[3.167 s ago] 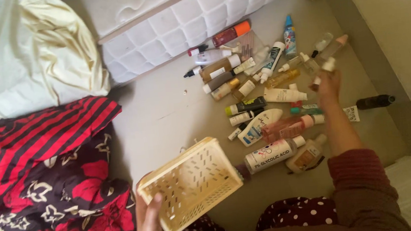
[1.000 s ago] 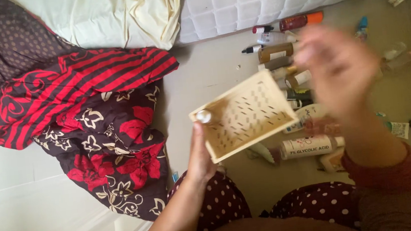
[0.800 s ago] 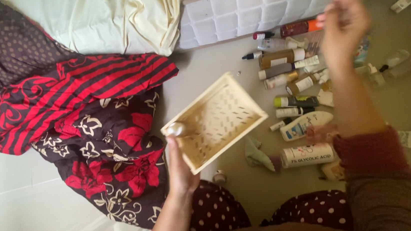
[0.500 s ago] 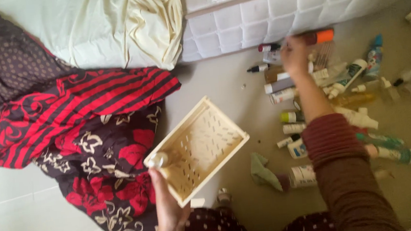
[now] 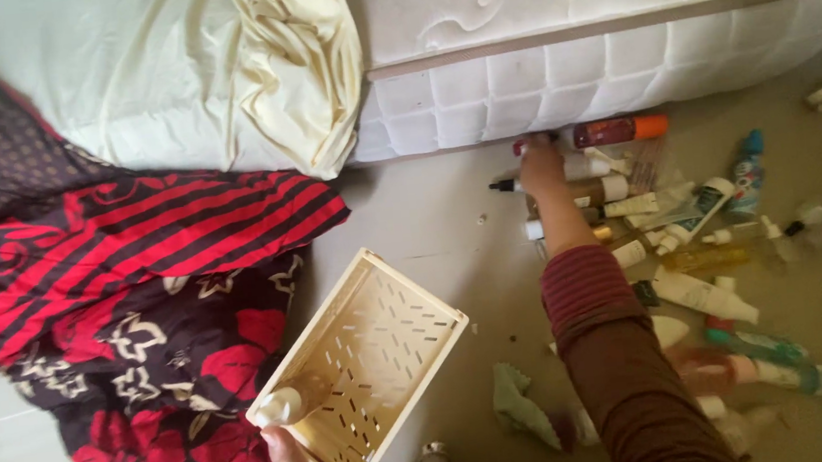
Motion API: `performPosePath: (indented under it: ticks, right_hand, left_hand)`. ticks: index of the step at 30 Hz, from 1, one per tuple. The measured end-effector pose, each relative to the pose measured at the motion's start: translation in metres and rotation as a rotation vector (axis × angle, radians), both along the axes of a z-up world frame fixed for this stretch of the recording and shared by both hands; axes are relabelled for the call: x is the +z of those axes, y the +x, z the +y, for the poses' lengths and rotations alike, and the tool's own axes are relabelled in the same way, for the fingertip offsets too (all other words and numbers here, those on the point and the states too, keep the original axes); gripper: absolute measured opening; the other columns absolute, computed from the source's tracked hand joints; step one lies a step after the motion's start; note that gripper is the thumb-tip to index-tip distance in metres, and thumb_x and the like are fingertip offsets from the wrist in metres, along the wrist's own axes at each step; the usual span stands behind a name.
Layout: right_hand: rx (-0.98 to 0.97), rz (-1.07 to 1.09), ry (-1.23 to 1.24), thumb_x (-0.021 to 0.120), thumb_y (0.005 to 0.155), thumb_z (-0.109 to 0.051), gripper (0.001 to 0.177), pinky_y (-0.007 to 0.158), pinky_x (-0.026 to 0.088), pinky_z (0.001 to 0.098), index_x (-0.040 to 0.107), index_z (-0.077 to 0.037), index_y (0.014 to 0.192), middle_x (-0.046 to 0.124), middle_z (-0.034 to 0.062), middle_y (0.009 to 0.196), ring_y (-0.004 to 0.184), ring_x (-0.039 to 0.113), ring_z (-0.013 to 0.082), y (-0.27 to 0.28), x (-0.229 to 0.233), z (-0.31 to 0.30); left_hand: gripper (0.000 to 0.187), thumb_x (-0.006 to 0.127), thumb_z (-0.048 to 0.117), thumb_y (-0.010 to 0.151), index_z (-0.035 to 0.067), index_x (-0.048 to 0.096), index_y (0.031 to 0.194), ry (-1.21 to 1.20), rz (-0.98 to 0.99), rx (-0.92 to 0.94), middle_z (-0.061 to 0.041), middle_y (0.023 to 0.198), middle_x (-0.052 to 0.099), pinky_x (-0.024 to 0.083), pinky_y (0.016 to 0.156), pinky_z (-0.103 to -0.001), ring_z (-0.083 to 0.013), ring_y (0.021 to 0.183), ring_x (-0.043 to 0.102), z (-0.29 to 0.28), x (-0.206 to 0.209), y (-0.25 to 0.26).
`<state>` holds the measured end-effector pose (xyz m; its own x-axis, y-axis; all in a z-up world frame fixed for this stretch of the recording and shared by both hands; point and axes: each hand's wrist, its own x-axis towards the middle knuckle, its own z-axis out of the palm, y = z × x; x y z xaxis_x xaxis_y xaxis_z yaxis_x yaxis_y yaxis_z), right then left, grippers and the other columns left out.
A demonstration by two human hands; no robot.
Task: Organizing and wiping down various skincare and toiletry bottles from the floor into a basket.
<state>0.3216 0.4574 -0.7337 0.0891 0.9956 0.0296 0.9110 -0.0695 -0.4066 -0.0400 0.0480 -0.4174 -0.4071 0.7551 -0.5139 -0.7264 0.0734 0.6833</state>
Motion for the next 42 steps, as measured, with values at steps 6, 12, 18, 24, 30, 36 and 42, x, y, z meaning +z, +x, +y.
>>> performPosePath:
  ticks: [6, 12, 18, 24, 30, 36, 42]
  right_hand:
    - [0.17, -0.177, -0.085, 0.06, 0.1, -0.028, 0.036, 0.095, 0.049, 0.0564, 0.059, -0.014, 0.133, 0.056, 0.0144, 0.136, 0.119, 0.061, 0.0376, -0.013, 0.032, -0.033]
    - [0.317, -0.361, -0.018, 0.064, 0.087, -0.035, 0.033, 0.09, 0.039, 0.0762, 0.07, -0.018, 0.115, 0.055, 0.0132, 0.139, 0.112, 0.061, 0.0403, -0.014, 0.006, -0.038]
    - [0.28, -0.338, -0.103, 0.062, 0.098, -0.043, 0.036, 0.097, 0.044, 0.0621, 0.074, -0.011, 0.108, 0.064, 0.0097, 0.127, 0.109, 0.064, 0.0386, -0.038, 0.018, -0.07]
    - [0.192, 0.237, 0.418, 0.068, 0.096, -0.016, 0.012, 0.097, 0.052, 0.0514, 0.072, -0.005, 0.099, 0.064, 0.0119, 0.123, 0.11, 0.065, 0.0388, -0.042, 0.071, -0.101]
    - [0.188, 0.412, 0.661, 0.068, 0.096, 0.005, 0.022, 0.102, 0.057, 0.0379, 0.072, -0.007, 0.115, 0.049, 0.0153, 0.135, 0.122, 0.058, 0.0283, -0.019, 0.185, -0.121]
    - [0.39, 0.765, 0.635, 0.07, 0.101, 0.016, 0.077, 0.077, 0.065, 0.0252, 0.03, -0.001, 0.165, 0.054, 0.0139, 0.145, 0.104, 0.069, 0.0167, 0.002, 0.371, -0.174]
    - [0.541, 0.875, 0.403, 0.067, 0.11, 0.006, 0.038, 0.099, 0.061, 0.0301, 0.053, -0.001, 0.145, 0.07, 0.0142, 0.123, 0.121, 0.073, 0.0195, -0.042, 0.522, -0.322]
  left_hand:
    - [0.086, 0.038, 0.066, 0.094, 0.009, 0.03, 0.158, 0.011, -0.011, -0.058, -0.02, 0.154, 0.046, 0.041, 0.108, -0.056, -0.04, 0.136, 0.049, 0.01, 0.013, 0.012]
    - [0.087, 0.037, 0.067, 0.094, 0.009, 0.03, 0.158, -0.005, -0.076, -0.103, -0.018, 0.156, 0.044, 0.039, 0.11, -0.055, -0.0375, 0.139, 0.046, 0.001, 0.018, 0.015]
    - [0.086, 0.038, 0.066, 0.092, 0.011, 0.031, 0.158, -0.022, -0.11, -0.122, -0.019, 0.155, 0.045, 0.039, 0.109, -0.057, -0.0385, 0.138, 0.047, -0.017, 0.018, 0.006]
    - [0.079, 0.042, 0.058, 0.093, 0.011, 0.033, 0.156, -0.046, -0.028, -0.179, -0.02, 0.155, 0.047, 0.041, 0.111, -0.055, -0.0374, 0.141, 0.048, -0.009, 0.049, 0.02]
    - [0.072, 0.043, 0.054, 0.097, 0.011, 0.037, 0.154, -0.037, -0.157, -0.293, -0.017, 0.153, 0.05, 0.043, 0.11, -0.052, -0.0345, 0.138, 0.05, -0.028, 0.039, 0.023]
    - [0.07, 0.045, 0.05, 0.101, 0.009, 0.034, 0.156, 0.123, -0.09, -0.353, -0.016, 0.155, 0.044, 0.043, 0.112, -0.051, -0.0315, 0.141, 0.046, -0.027, 0.06, 0.041]
    - [0.076, 0.048, 0.052, 0.098, 0.015, 0.021, 0.159, 0.188, -0.036, -0.513, -0.015, 0.16, 0.034, 0.044, 0.112, -0.055, -0.0315, 0.146, 0.039, -0.03, 0.073, 0.049]
